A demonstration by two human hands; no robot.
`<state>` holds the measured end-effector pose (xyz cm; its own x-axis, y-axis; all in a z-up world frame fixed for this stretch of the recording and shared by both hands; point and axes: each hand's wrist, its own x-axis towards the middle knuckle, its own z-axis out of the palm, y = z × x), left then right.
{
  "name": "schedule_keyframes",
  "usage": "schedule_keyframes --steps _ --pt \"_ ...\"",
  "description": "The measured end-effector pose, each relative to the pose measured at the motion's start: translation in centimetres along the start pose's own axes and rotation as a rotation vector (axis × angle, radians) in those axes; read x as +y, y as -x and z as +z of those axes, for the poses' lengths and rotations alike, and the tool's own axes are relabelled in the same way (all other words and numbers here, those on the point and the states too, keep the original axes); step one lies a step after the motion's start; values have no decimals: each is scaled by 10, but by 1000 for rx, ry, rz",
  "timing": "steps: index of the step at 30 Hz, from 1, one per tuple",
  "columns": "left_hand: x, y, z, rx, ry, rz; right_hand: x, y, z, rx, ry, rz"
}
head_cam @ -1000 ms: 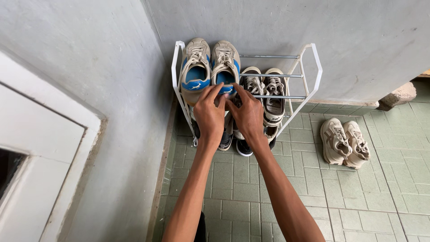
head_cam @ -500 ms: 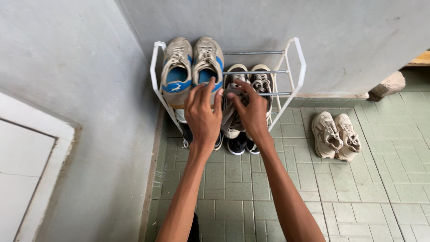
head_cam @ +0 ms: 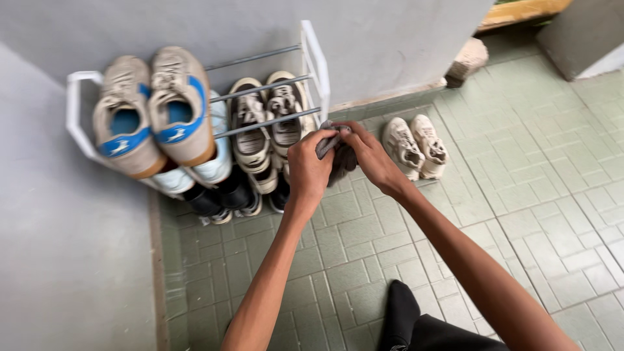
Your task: The person sits on a small blue stool and wipes a pair of beige sneakers with a cloth. They clean the upper, sides, and sole of each shoe individually, then place them back on a white shoe rack.
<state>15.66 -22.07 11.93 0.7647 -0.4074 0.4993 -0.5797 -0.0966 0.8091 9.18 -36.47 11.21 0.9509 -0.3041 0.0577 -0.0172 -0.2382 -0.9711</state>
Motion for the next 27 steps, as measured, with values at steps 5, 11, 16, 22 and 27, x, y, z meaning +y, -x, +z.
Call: schedule_keyframes --steps 5,11,16,22,27 --pt "-10 18 76 -149 148 -88 31 37 -71 -198 214 161" --pt "-39 38 158 -396 189 -141 111 61 -123 -27 393 174" --pt "-65 49 219 -523 122 -198 177 70 -151 159 484 265" --pt "-103 59 278 -557 -156 -175 246 68 -176 289 742 247" --pt "-154 67 330 -598 -354 -184 290 50 -187 246 919 576"
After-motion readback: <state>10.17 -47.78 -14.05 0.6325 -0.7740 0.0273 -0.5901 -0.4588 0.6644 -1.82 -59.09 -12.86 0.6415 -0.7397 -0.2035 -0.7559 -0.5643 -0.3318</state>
